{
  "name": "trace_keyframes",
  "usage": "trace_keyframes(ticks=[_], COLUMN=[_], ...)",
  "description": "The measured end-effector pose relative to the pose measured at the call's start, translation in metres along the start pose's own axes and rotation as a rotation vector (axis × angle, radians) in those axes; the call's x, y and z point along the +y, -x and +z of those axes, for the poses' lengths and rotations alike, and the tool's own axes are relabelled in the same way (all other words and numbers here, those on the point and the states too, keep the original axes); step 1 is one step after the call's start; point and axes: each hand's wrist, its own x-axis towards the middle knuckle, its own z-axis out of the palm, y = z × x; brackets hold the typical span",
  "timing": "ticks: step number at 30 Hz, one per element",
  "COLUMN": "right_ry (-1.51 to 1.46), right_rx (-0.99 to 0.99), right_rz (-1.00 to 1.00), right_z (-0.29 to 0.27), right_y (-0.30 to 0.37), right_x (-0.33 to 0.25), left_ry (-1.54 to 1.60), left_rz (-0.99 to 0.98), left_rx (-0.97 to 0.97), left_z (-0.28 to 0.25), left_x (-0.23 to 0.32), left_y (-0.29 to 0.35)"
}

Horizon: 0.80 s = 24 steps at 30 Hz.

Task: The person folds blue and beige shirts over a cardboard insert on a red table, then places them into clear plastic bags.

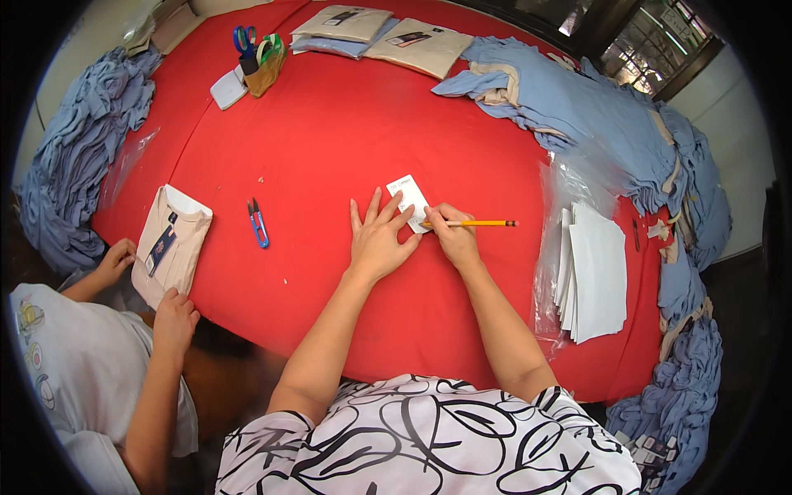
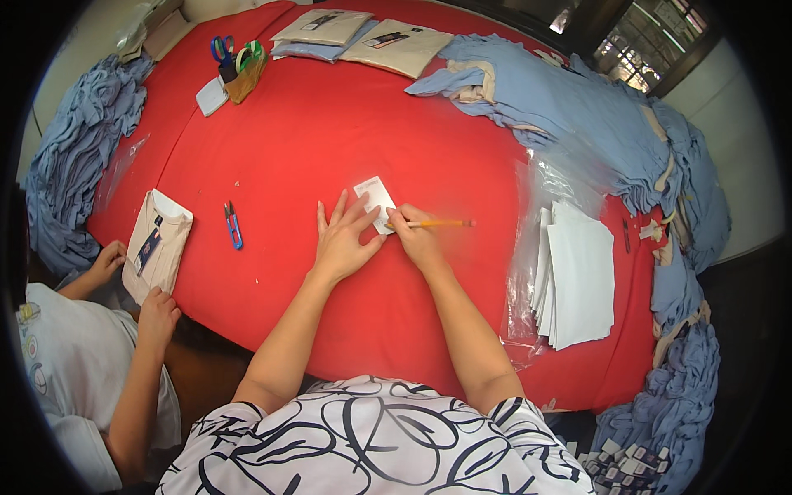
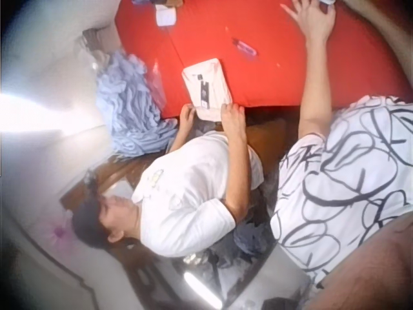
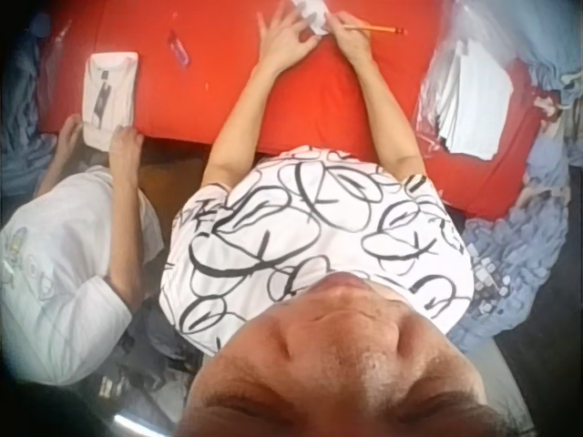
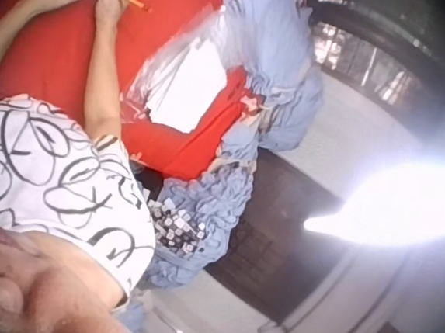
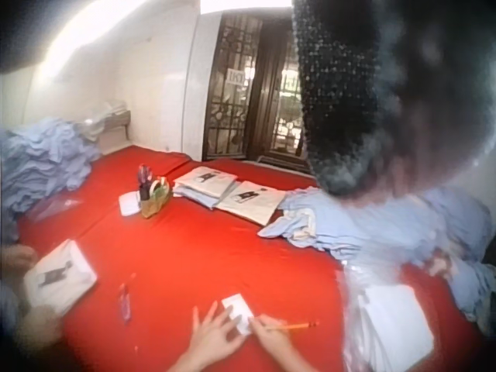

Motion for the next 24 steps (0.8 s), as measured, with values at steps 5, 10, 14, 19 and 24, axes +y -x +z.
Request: trace_keyframes(ticks=[5,10,14,19,24], right_ry=[-0.029,-0.182,0.04,-0.041,0.081], right_rx=[-0.002,0.054,-0.01,-0.016,-0.109], right_rz=[-0.061,0.032,-0.043,0.027,0.011], right_z=[0.002,0.005,0.01,0.012,0.001], right_y=[0.003,-0.015,-0.048,-0.047,-0.005], right_x=[0.004,-0.011,-0.01,-0.007,-0.006], left_ry=[-0.005,0.024,-0.008,-0.003,-0.016], left_rz=[0.003,-0.003,0.024,0.019,0.017], left_rx=[0.039,0.024,0.048,0.082,0.043], left_z=[0.006,-0.001,-0.004,0.001,0.002], left_x=[-0.005,0.001,0.005,0.002,0.001], left_y=[0.002,0.004,0.003,0.001,0.003])
